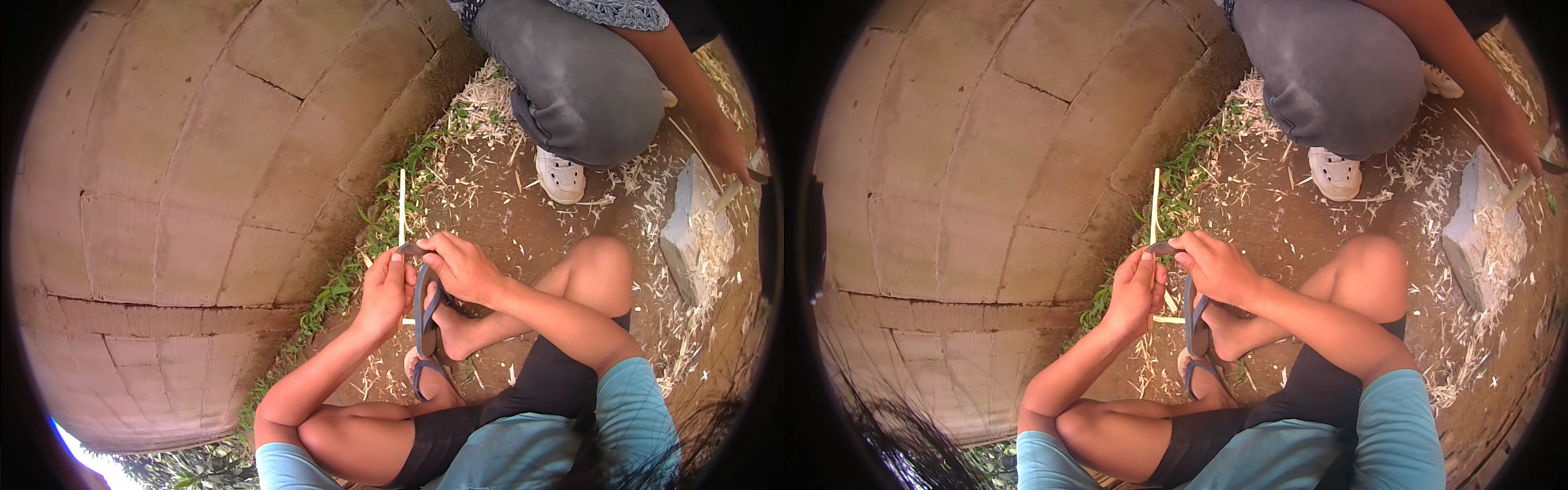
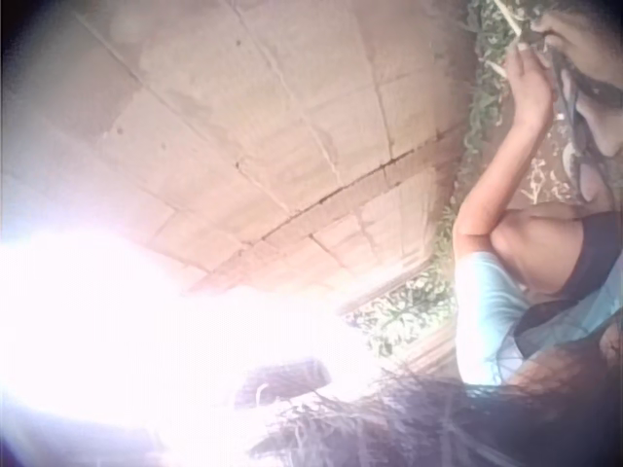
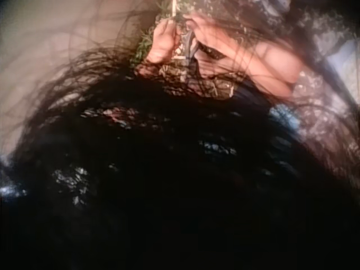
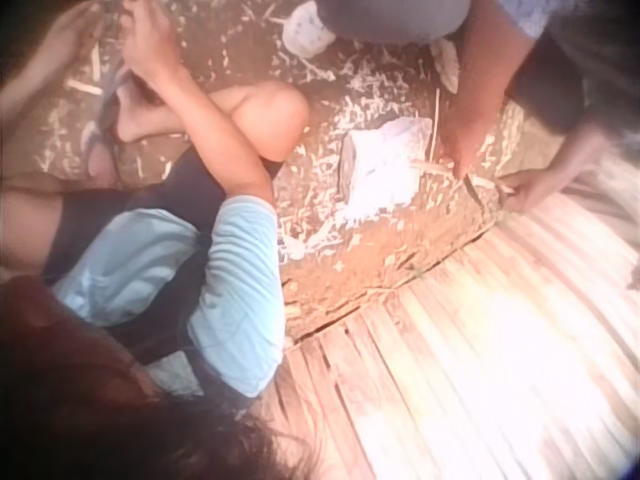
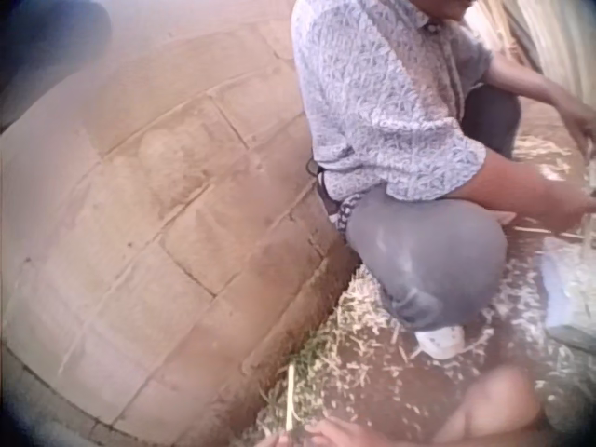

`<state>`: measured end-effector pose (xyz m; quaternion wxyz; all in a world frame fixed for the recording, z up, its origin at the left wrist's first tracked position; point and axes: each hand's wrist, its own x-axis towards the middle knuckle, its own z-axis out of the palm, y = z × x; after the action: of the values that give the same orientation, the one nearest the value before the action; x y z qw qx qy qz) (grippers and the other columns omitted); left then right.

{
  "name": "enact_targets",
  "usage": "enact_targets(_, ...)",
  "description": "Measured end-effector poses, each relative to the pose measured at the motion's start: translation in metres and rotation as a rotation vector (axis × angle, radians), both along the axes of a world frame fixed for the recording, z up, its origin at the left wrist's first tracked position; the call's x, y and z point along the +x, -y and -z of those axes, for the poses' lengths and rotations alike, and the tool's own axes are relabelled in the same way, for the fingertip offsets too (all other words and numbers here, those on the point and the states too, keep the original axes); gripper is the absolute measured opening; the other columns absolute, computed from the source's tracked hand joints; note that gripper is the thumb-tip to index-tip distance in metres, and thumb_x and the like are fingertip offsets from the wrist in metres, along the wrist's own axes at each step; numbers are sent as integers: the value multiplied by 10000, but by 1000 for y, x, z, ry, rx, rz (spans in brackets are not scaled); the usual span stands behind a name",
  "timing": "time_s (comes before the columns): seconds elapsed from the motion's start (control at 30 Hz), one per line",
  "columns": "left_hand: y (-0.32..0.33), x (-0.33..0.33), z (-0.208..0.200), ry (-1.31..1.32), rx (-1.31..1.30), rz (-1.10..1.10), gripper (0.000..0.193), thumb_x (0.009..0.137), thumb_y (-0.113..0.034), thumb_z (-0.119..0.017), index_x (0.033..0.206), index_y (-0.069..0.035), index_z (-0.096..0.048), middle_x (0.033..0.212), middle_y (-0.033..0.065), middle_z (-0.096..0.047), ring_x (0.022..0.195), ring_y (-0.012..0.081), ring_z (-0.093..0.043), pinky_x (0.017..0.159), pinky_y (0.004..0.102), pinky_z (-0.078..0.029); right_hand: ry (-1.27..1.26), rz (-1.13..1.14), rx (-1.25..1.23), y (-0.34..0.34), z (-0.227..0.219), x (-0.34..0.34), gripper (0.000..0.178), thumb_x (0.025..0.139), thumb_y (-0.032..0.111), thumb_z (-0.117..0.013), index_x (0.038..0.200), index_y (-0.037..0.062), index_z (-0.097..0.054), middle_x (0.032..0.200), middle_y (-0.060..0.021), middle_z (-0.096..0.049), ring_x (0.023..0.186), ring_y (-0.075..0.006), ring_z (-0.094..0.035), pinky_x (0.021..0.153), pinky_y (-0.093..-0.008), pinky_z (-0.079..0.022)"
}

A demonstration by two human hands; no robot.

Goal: The person sits on the ground and uses a curved knife to shave thin strips from a bamboo stick. They hold the stick with their left hand and pull the knife along its length with their right hand, creating wood shavings. Another person is visible nearby performing a similar task.

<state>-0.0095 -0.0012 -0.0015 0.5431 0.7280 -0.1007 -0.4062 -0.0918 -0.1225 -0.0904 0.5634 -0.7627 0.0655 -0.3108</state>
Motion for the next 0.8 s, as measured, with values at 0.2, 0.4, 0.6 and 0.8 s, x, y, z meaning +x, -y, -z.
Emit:
enact_targets(0.2,4,-2,9,144,51,26,275,1032,-238,-326,1126,-61,-514,644,-25,-441,423,42,-337,354,199,-272,-128,85,-182,15,-4,6,167,912,195,-553,1066,131,-572,899,-110,-583,787,-370,-628,625,-466,-518)
enact_targets(0.4,-7,-15,19,282,85,185,247,1025,-218,-352,1115,-58,-517,641,-26,-452,429,50,-362,359,199,-276,-185,344,-88,49,5,24,167,932,134,-517,1077,56,-542,952,-172,-600,860,-368,-623,698,-436,-502)
enact_targets(0.6,-17,-16,11,125,94,97,192,1010,-177,-398,1044,-25,-510,685,-10,-497,540,57,-435,481,203,-364,-194,268,156,23,11,20,187,952,126,-494,1114,40,-460,833,-203,-592,755,-355,-601,657,-422,-455)
enact_targets(0.8,-16,2,11,43,23,-40,183,1016,-224,-376,1063,-68,-459,712,1,-493,416,79,-366,365,228,-305,-251,216,178,8,9,15,256,954,180,-483,1193,104,-433,864,-182,-624,742,-404,-619,613,-469,-472)
